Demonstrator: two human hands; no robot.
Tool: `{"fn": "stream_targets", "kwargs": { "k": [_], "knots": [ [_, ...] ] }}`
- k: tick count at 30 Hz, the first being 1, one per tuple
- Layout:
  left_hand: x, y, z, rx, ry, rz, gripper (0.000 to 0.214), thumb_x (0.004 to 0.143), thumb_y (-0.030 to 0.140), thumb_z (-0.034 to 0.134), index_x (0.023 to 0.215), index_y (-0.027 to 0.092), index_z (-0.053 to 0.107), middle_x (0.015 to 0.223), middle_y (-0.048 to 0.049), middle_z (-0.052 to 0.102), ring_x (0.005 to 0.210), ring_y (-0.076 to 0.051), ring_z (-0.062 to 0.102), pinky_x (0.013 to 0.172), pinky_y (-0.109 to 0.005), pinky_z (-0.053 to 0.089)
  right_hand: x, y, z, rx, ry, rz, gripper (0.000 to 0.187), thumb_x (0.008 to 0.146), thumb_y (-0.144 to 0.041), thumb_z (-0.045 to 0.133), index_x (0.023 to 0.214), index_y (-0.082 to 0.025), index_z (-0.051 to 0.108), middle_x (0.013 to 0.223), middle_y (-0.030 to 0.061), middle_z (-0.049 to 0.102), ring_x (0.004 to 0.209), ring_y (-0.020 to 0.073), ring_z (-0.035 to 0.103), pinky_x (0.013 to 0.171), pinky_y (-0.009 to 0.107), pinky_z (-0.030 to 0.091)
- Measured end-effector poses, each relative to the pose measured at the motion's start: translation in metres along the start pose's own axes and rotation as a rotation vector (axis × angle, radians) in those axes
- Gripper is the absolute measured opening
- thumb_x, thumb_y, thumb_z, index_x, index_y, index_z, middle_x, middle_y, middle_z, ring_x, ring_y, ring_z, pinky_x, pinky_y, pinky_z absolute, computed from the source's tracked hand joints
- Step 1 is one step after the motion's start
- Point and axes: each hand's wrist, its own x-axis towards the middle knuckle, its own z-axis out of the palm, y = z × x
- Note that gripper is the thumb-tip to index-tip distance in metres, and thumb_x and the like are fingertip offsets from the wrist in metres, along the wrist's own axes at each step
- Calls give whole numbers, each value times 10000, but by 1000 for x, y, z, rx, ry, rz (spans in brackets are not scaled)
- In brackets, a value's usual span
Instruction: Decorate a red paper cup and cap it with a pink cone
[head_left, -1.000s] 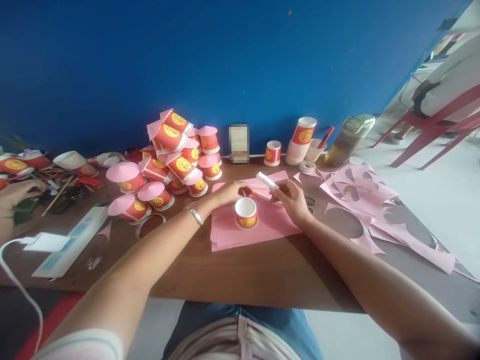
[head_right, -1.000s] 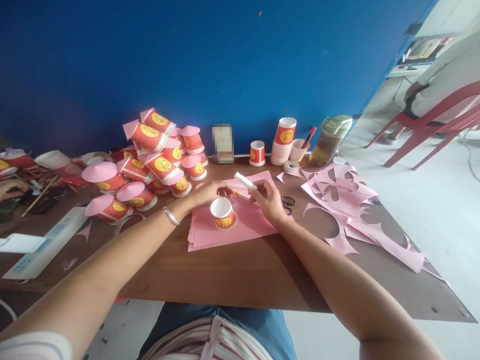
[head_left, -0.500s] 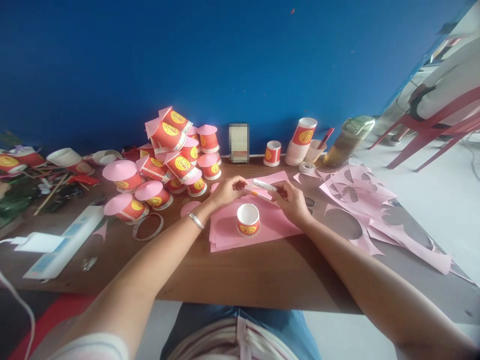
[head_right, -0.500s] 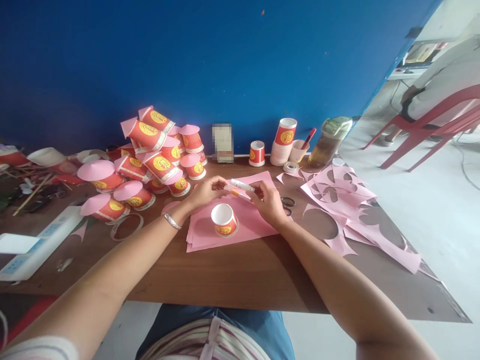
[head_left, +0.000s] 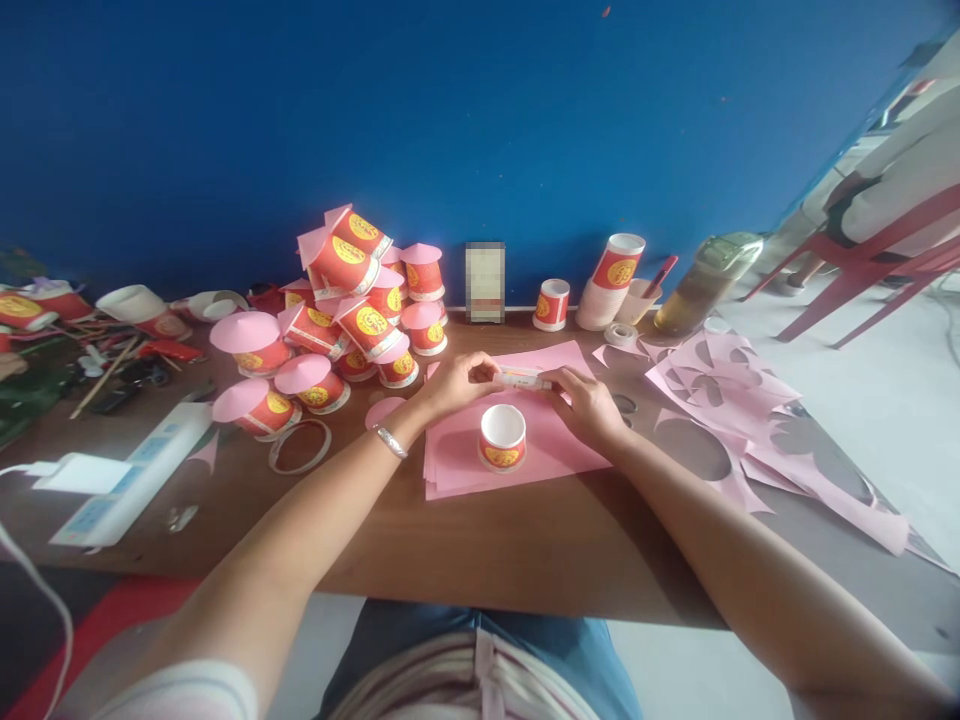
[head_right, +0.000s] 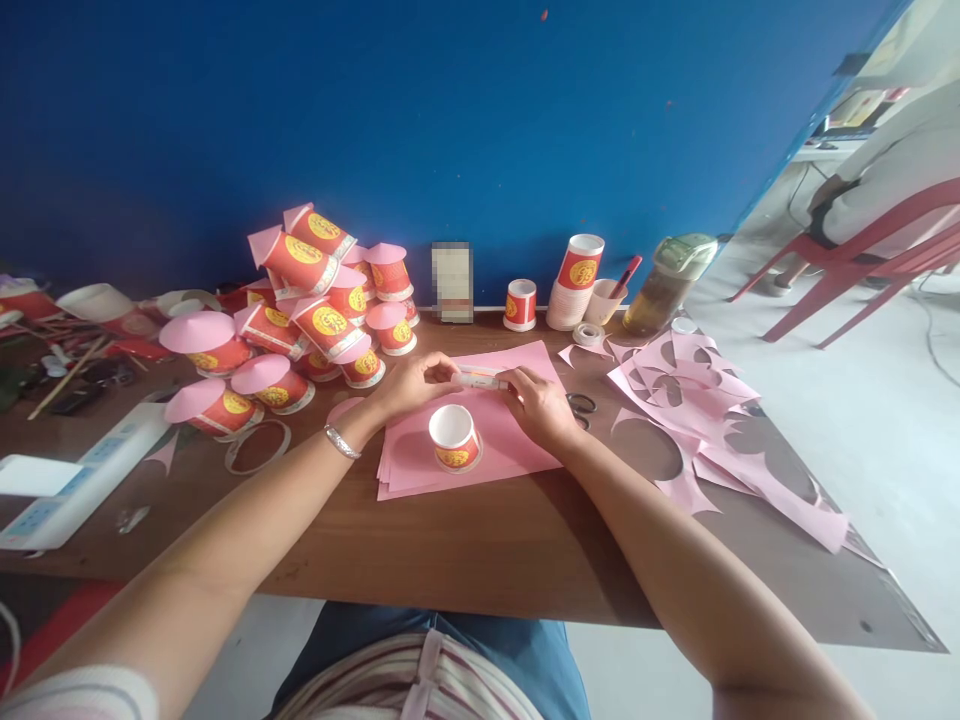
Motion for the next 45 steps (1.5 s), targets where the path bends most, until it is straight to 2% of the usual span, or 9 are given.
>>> {"fn": "stream_targets", "kwargs": {
  "k": [5, 11, 17, 21, 26, 29, 32, 40, 45],
  "knots": [
    [-4, 2, 2, -31, -17, -3, 294, 784, 413, 834, 921, 180, 718, 935, -53, 780, 860, -173, 716, 823, -303, 576, -2, 0, 5, 7, 20, -41, 137, 1004, -312, 596, 1048, -225, 693, 886, 56, 771, 753, 213, 722, 678, 288, 522],
    [-5, 3, 2, 0, -53, -28, 266, 816, 406, 813, 948, 182, 758, 960, -64, 800, 899, -196, 741, 851, -316, 591, 0, -2, 7, -74, -16, -50, 90, 980, -282, 652, 1015, -217, 704, 846, 41, 767, 724, 206, 708, 673, 291, 504],
    [-6, -17, -9, 70, 49, 36, 399, 862, 306, 726, 1239, 180, 687, 1232, -116, 771, 1035, -208, 754, 957, -373, 615, -1, -2, 10, -311, -29, -161, 130, 993, -263, 609, 988, -186, 714, 979, 115, 727, 917, 272, 658, 818, 381, 516],
    [-35, -15, -27, 115, 89, 76, 345, 943, 358, 636, 1236, 179, 674, 1220, -108, 777, 1109, -207, 743, 1019, -380, 600, -5, -1, 10, -374, -31, -120, 146, 969, -215, 606, 1047, -191, 728, 1058, 134, 690, 980, 296, 615, 835, 412, 521],
    [-90, -7, -61, 360, 147, 50, 320, 931, 389, 631, 1175, 191, 697, 1161, -97, 780, 1008, -223, 757, 959, -385, 624, -7, -11, 12, -346, 2, -142, 197, 992, -223, 586, 1135, -205, 720, 1105, 126, 674, 1013, 290, 601, 853, 415, 532],
    [-114, -11, -78, 622, 90, -30, 391, 922, 393, 632, 1269, 220, 678, 1391, -106, 691, 1265, -290, 669, 1135, -462, 529, -8, -15, 14, -310, 4, -156, 222, 984, -185, 578, 1147, -226, 722, 1093, 111, 680, 1007, 280, 610, 852, 405, 537],
    [-125, -18, -87, 769, 40, -100, 548, 914, 428, 644, 1418, 221, 589, 1488, -118, 621, 1373, -319, 595, 1201, -481, 464, -8, -15, 15, -290, 44, -169, 214, 1000, -188, 559, 1127, -214, 728, 1067, 111, 691, 976, 268, 622, 843, 396, 543],
    [-108, -18, -94, 804, -135, -241, 702, 874, 429, 652, 1518, 206, 486, 1602, -138, 500, 1510, -364, 445, 1225, -497, 404, -7, -13, 14, -241, 24, -172, 213, 1014, -221, 540, 1099, -234, 735, 1042, 107, 711, 974, 278, 639, 845, 418, 545],
    [-100, -11, -97, 812, -226, -300, 659, 837, 456, 623, 1452, 234, 539, 1496, -133, 563, 1413, -359, 530, 1139, -465, 468, -7, -13, 16, -192, 1, -142, 231, 1017, -219, 536, 1081, -256, 755, 1030, 95, 713, 987, 273, 649, 875, 420, 549]
  ]
}}
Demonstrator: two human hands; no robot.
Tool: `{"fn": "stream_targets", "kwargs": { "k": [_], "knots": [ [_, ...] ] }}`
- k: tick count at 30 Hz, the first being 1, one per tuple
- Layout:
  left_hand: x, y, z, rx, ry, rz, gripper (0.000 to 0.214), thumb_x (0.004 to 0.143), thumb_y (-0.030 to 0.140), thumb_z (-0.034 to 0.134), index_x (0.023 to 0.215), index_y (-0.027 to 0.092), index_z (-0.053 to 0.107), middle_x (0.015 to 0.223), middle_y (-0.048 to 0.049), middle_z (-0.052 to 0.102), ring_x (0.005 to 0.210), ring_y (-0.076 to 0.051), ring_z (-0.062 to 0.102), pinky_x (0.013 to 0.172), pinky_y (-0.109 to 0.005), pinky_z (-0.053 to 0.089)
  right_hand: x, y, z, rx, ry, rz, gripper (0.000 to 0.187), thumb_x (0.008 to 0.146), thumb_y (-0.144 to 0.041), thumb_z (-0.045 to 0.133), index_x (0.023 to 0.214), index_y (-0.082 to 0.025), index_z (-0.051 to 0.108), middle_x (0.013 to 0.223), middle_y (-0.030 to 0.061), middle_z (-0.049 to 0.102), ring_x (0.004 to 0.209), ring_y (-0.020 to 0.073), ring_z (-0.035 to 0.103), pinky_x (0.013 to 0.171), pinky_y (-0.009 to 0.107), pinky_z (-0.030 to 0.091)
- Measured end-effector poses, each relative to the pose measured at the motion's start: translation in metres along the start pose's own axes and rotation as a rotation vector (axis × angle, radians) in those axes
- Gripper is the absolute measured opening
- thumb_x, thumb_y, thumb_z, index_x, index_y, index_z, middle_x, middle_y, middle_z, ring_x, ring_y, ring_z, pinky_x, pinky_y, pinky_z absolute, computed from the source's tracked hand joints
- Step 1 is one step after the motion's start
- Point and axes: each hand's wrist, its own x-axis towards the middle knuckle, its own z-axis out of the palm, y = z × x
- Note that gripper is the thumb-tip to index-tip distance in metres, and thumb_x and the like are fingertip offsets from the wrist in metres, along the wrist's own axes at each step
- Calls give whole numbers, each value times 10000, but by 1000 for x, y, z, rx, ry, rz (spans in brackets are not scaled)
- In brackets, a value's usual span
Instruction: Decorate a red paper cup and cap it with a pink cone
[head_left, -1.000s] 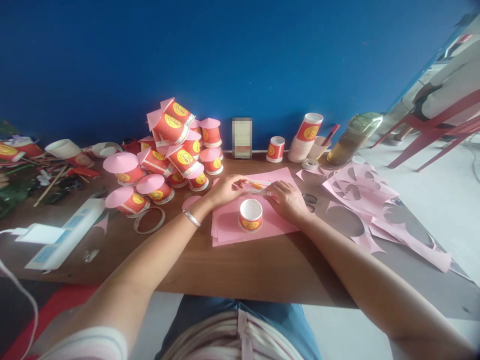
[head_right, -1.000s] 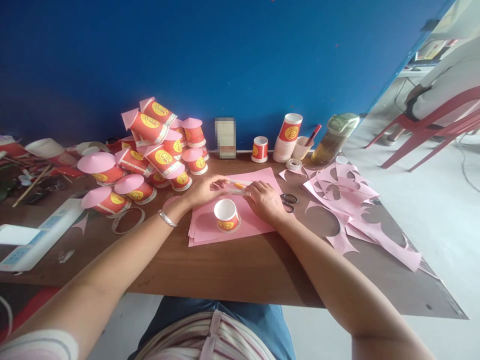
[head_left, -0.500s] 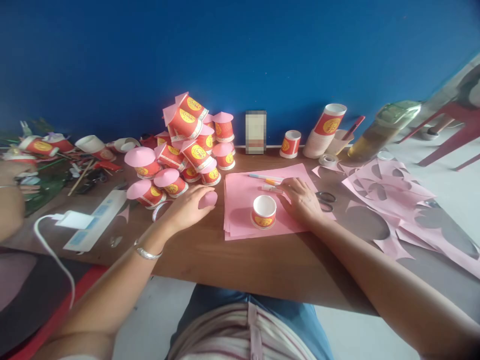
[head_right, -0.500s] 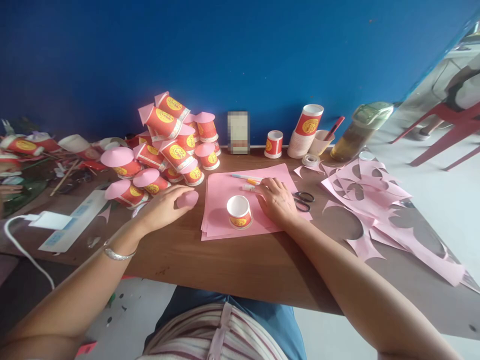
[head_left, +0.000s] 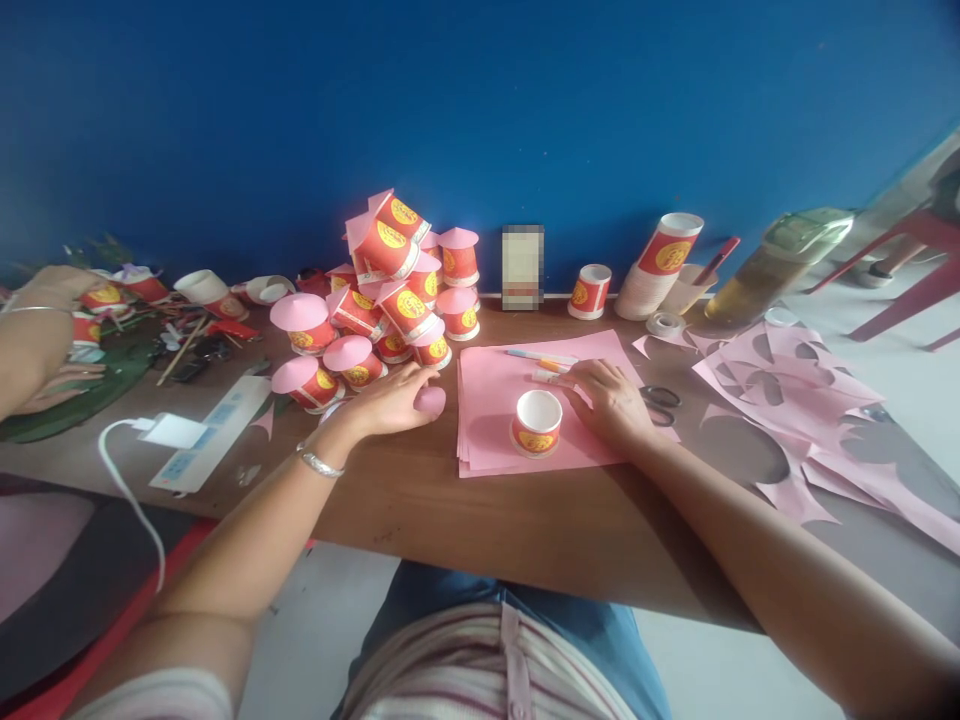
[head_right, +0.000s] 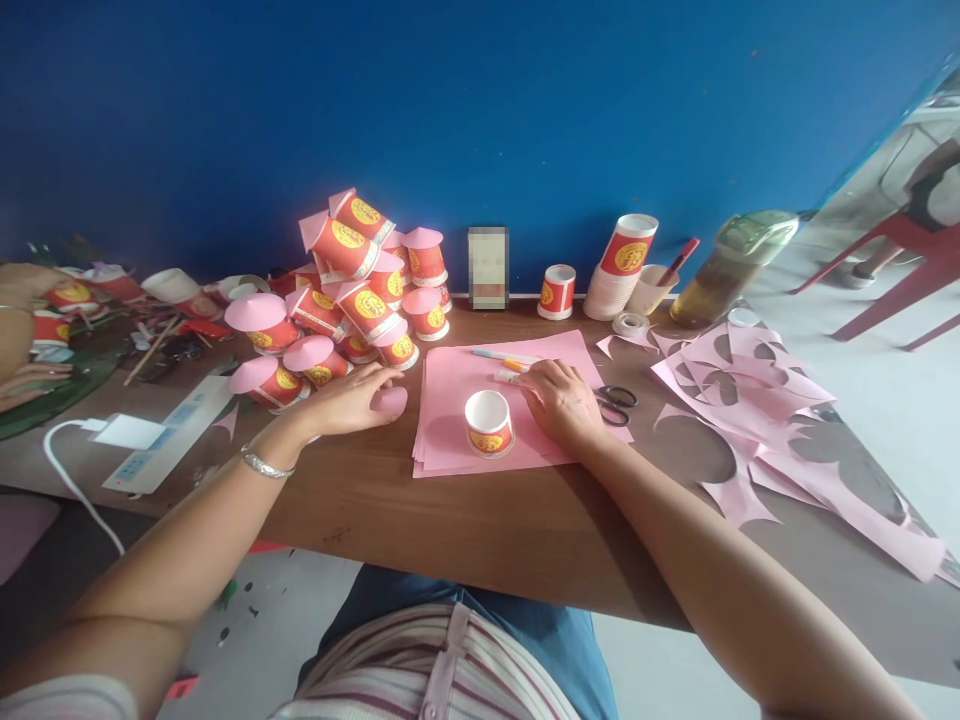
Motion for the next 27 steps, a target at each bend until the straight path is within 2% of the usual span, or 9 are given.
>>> {"fn": "stream_targets", "kwargs": {
  "k": [3, 5, 9, 12, 17, 19, 24, 27],
  "knots": [
    [-2, 3, -5, 16, -46, -8, 490, 795, 458, 627, 1236, 244, 635, 1374, -106, 598, 1337, -338, 566, 1071, -423, 489, 0, 0, 0, 23, -6, -1, 247, 1020, -220, 541, 1111, -261, 767, 1028, 93, 718, 985, 271, 655, 892, 422, 553],
    [-4, 5, -7, 4, -54, -23, 379, 763, 433, 635, 1093, 249, 642, 1296, -80, 602, 1251, -319, 601, 999, -394, 504, 0, 1, 0, 36, -16, -12, 259, 1017, -208, 539, 1111, -258, 774, 1040, 96, 724, 990, 271, 658, 897, 423, 556],
    [-8, 6, -7, -48, -59, -49, 333, 725, 405, 649, 1010, 240, 600, 1275, -61, 579, 1105, -277, 641, 890, -360, 512, 0, 2, 0, 36, -5, -23, 260, 1007, -188, 541, 1090, -246, 781, 1039, 100, 726, 982, 269, 661, 886, 420, 561],
    [-11, 3, -3, -60, -50, -52, 360, 744, 393, 641, 1069, 246, 591, 1326, -64, 561, 1100, -271, 651, 896, -367, 519, 0, 3, 1, 34, 12, -31, 251, 1006, -188, 543, 1086, -243, 775, 1033, 98, 725, 982, 265, 660, 889, 418, 564],
    [-16, 2, 2, 5, 8, 41, 536, 794, 396, 636, 1304, 246, 563, 1486, -99, 492, 1355, -321, 553, 1092, -406, 486, -1, 5, 2, 42, 2, -23, 226, 1010, -215, 554, 1080, -237, 768, 1045, 106, 730, 1000, 276, 662, 898, 436, 573],
    [-17, 4, 1, 37, 13, 56, 577, 799, 379, 630, 1355, 240, 555, 1518, -104, 482, 1398, -324, 527, 1143, -405, 458, -1, 5, 2, 46, 0, -27, 238, 1014, -221, 548, 1088, -232, 773, 1042, 112, 728, 997, 276, 664, 897, 437, 577],
    [-14, 7, -5, 41, -79, -49, 705, 779, 447, 638, 1449, 263, 518, 1585, -108, 449, 1357, -350, 570, 1066, -417, 507, 0, 5, 1, 66, -26, -3, 285, 1004, -196, 544, 1136, -278, 782, 1054, 100, 721, 1006, 277, 662, 909, 443, 579],
    [-10, 6, -8, 10, -126, -76, 676, 734, 454, 673, 1377, 271, 569, 1487, -87, 541, 1249, -317, 632, 1008, -385, 516, 0, 6, 2, 65, -14, -3, 255, 1008, -210, 548, 1086, -255, 786, 1062, 108, 721, 1008, 278, 660, 907, 442, 578]
  ]
}}
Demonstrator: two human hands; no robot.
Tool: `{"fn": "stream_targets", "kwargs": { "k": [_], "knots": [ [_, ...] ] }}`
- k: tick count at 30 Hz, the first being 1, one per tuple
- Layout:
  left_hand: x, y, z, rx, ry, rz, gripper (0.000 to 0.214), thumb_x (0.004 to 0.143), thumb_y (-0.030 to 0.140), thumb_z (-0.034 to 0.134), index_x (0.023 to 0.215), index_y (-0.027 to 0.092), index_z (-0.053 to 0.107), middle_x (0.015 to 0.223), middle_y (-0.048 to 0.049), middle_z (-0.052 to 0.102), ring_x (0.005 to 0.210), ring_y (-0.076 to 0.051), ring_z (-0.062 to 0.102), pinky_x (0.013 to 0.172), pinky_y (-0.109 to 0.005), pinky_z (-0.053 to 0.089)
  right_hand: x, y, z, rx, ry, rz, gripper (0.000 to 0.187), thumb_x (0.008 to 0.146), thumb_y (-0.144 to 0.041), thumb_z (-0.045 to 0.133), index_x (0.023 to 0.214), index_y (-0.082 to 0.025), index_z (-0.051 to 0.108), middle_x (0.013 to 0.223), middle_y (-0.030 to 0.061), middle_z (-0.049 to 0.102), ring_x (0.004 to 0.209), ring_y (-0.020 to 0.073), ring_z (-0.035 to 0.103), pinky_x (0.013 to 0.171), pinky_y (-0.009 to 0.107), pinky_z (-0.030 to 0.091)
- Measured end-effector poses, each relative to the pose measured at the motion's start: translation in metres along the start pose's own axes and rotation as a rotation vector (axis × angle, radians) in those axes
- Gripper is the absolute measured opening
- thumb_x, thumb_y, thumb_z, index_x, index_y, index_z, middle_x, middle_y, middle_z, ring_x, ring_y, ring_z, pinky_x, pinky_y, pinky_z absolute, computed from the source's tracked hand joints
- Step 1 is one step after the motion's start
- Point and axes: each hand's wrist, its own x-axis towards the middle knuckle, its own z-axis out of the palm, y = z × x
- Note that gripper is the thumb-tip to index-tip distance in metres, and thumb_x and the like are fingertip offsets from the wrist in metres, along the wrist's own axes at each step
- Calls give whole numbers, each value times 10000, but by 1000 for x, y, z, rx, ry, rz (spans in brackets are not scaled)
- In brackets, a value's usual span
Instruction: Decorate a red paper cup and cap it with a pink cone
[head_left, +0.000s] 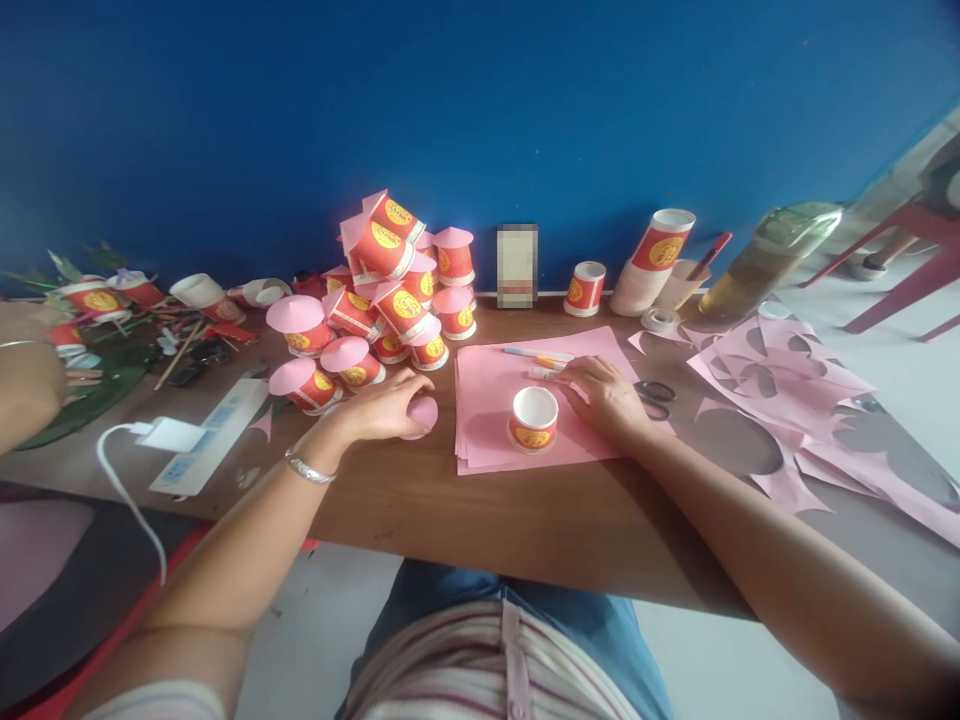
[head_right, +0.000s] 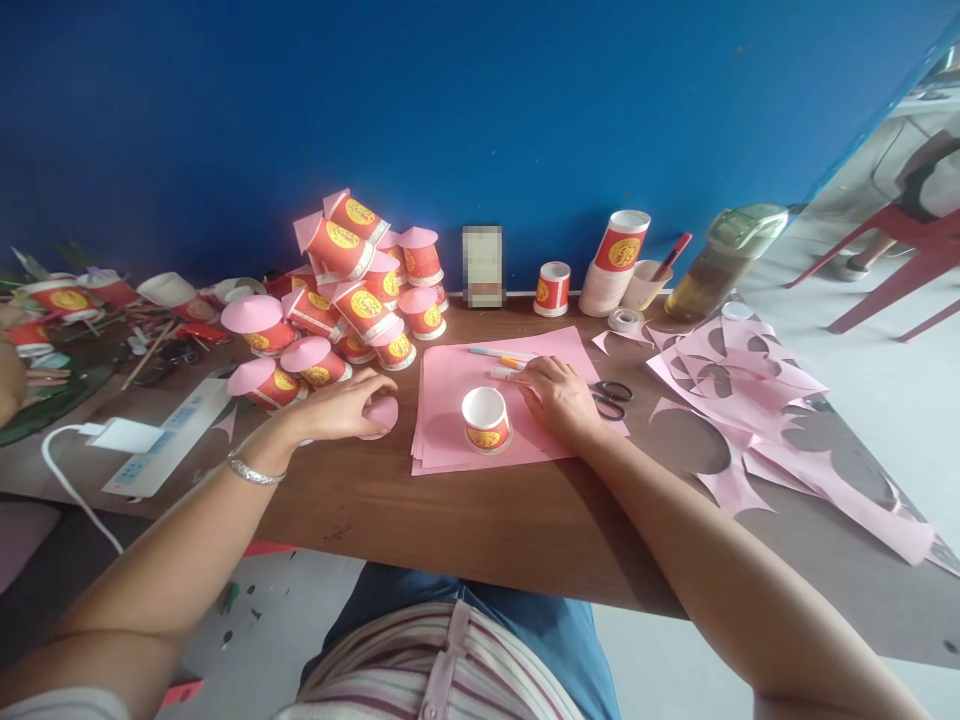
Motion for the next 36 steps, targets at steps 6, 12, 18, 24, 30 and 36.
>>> {"fn": "stream_targets", "kwargs": {
  "k": [6, 12, 18, 24, 30, 36],
  "knots": [
    [2, -2, -2, -81, 25, 40, 379, 673, 474, 726, 979, 262, 658, 1194, -29, 650, 961, -248, 660, 785, -324, 507, 1, -1, -2, -3, 3, -14, 262, 1024, -220, 529, 1088, -242, 783, 1037, 108, 717, 988, 266, 664, 901, 425, 585],
    [7, -10, 0, -139, 50, 85, 389, 641, 539, 765, 864, 255, 620, 1072, -38, 666, 916, -256, 627, 765, -338, 490, 1, 0, -1, 2, -11, 11, 255, 1015, -226, 542, 1077, -263, 787, 1050, 101, 714, 999, 271, 665, 904, 432, 591],
    [10, -16, 6, -248, 57, 39, 459, 652, 554, 791, 963, 256, 631, 987, -27, 717, 895, -253, 637, 796, -335, 498, 1, 2, 0, -17, -13, 2, 242, 1010, -217, 546, 1047, -252, 782, 1055, 105, 725, 989, 272, 669, 894, 435, 594],
    [23, 1, 12, -712, 179, 42, 618, 692, 604, 809, 1113, 198, 607, 1060, -44, 702, 1013, -238, 655, 897, -343, 513, 2, 2, 1, 41, 26, 17, 211, 1000, -232, 559, 1017, -223, 769, 1041, 119, 732, 989, 282, 686, 881, 455, 599],
    [70, 61, 0, -1144, 287, 219, 560, 733, 593, 807, 1044, 176, 602, 1070, -58, 673, 997, -195, 650, 864, -303, 503, 12, 0, -5, 291, 164, 260, 183, 961, -362, 640, 997, -235, 766, 1014, 82, 736, 931, 252, 709, 830, 419, 605],
    [103, 128, -21, -1014, 293, 293, 525, 825, 637, 727, 1037, 180, 579, 1040, -69, 664, 979, -208, 634, 818, -324, 488, 23, -10, -23, 659, 128, 456, 417, 890, -619, 696, 966, -218, 783, 956, 75, 759, 859, 224, 688, 742, 355, 551]
  ]
}}
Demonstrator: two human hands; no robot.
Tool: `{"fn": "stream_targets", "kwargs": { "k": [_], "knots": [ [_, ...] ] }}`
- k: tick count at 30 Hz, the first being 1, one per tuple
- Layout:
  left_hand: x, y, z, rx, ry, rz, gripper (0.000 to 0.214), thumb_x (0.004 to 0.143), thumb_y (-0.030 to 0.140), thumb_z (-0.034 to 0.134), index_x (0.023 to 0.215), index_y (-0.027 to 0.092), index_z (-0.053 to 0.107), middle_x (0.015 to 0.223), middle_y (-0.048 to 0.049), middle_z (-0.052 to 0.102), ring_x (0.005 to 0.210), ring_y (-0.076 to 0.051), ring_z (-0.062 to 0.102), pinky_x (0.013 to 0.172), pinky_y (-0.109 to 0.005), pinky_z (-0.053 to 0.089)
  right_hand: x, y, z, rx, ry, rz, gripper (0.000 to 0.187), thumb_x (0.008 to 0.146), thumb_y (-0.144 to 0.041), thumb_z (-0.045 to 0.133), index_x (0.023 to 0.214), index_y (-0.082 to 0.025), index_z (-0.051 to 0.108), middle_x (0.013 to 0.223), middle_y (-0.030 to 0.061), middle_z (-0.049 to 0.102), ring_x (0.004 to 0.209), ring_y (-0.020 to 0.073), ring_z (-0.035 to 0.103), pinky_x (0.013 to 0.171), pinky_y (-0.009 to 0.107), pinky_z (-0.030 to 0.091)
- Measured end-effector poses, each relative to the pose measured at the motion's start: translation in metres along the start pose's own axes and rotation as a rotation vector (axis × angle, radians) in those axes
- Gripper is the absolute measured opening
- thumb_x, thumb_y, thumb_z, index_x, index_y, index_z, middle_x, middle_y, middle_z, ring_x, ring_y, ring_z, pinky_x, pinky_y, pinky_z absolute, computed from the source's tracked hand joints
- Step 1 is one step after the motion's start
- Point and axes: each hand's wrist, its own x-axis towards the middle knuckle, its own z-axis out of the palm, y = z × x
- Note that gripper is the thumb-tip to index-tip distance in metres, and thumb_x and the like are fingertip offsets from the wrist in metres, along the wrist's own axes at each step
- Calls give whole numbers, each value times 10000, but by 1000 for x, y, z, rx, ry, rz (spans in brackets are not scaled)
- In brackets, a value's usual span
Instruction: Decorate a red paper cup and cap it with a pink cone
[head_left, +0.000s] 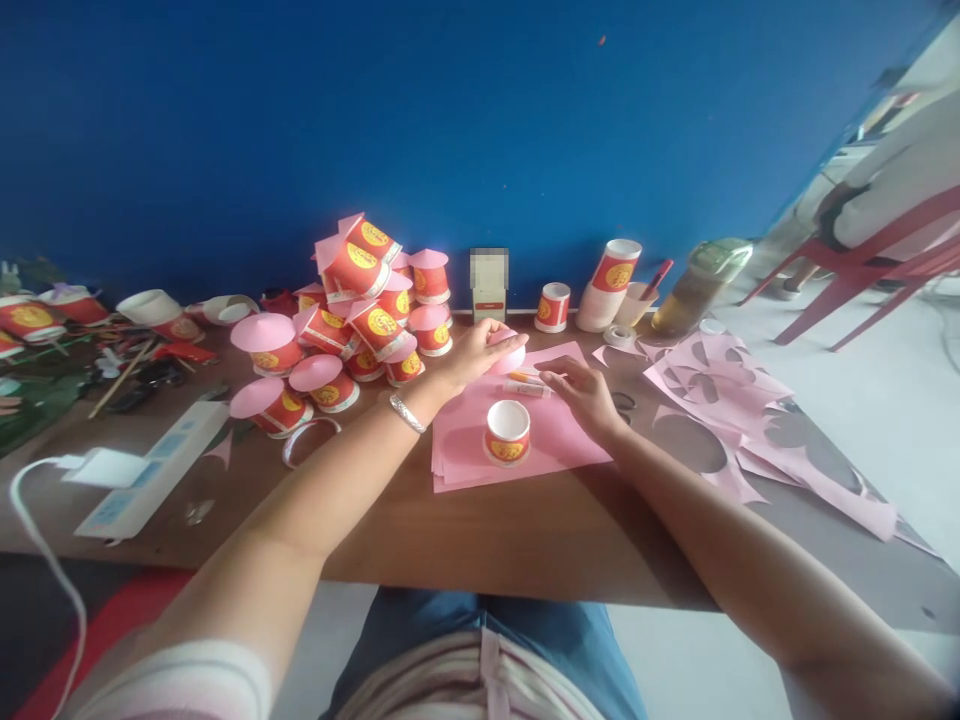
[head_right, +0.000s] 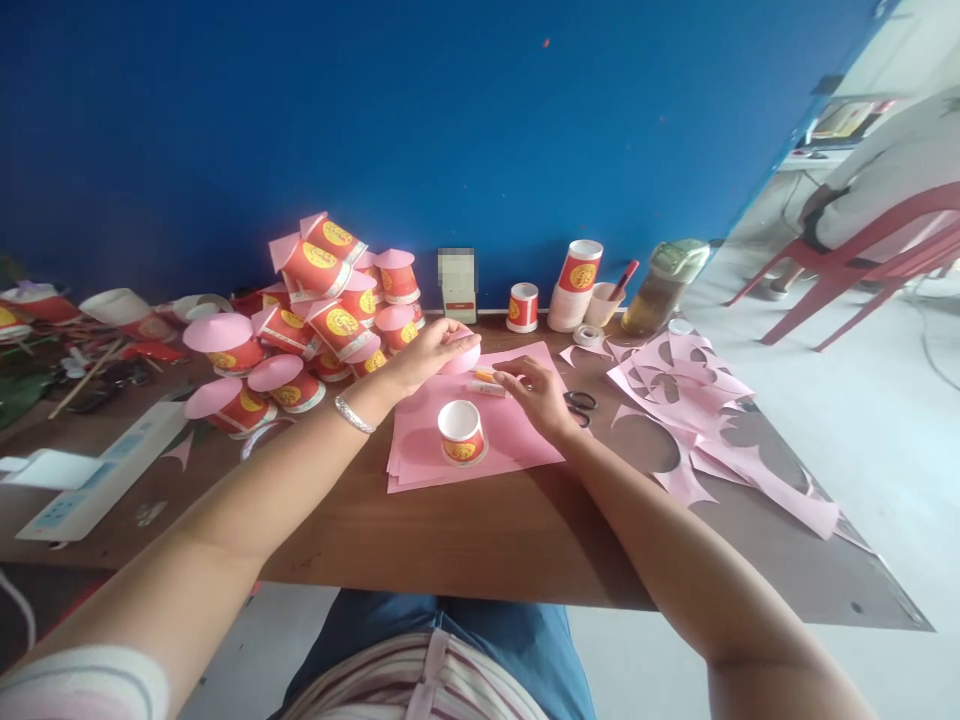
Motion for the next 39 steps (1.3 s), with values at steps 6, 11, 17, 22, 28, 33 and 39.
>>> {"fn": "stream_targets", "kwargs": {
  "k": [6, 11, 17, 22, 28, 33, 39],
  "knots": [
    [6, 37, 21, 246, -184, 142, 523, 831, 617, 725, 1069, 187, 546, 1096, -78, 663, 994, -225, 627, 864, -359, 472, -3, -21, 2, 403, -16, 143, 442, 778, -654, 812, 771, -216, 744, 741, 3, 673, 699, 146, 569, 686, 297, 483],
    [-8, 43, 16, 131, -222, 125, 491, 872, 575, 713, 1130, 174, 597, 1115, -86, 677, 976, -202, 636, 832, -324, 481, -7, -29, 2, 635, -14, 276, 433, 694, -595, 905, 679, -214, 702, 622, -14, 618, 618, 124, 520, 634, 289, 440],
    [-41, 28, -11, -210, -222, -77, 470, 788, 506, 832, 1007, 122, 673, 828, -29, 653, 644, -96, 579, 580, -234, 455, -15, -36, 1, 711, -154, 386, 456, 671, -572, 925, 619, -194, 674, 589, -2, 617, 560, 107, 499, 574, 279, 395],
    [-67, 14, -23, -396, -239, -244, 461, 673, 455, 929, 857, 126, 663, 671, 24, 600, 524, -60, 529, 473, -189, 393, -23, -36, 8, 683, -308, 409, 466, 727, -568, 889, 601, -189, 648, 560, -13, 593, 547, 108, 488, 565, 283, 361],
    [-76, -7, -24, -475, -238, -404, 495, 618, 468, 962, 742, 130, 623, 578, 31, 570, 458, -28, 456, 407, -143, 288, -26, -28, 7, 618, -386, 407, 462, 820, -523, 837, 598, -184, 617, 556, -29, 568, 544, 93, 464, 566, 281, 316],
    [-81, -16, -20, -534, -268, -490, 504, 598, 441, 979, 727, 133, 602, 570, 46, 548, 451, -11, 422, 410, -124, 269, -25, -26, 4, 583, -436, 439, 462, 816, -523, 842, 602, -184, 612, 553, -35, 548, 538, 92, 451, 560, 282, 309],
    [-82, -26, -16, -601, -270, -531, 500, 585, 414, 990, 754, 145, 604, 571, 53, 543, 463, -19, 427, 412, -121, 284, -26, -18, 4, 551, -489, 462, 459, 834, -523, 827, 608, -181, 619, 564, -28, 571, 554, 98, 490, 581, 281, 336]
  ]
}}
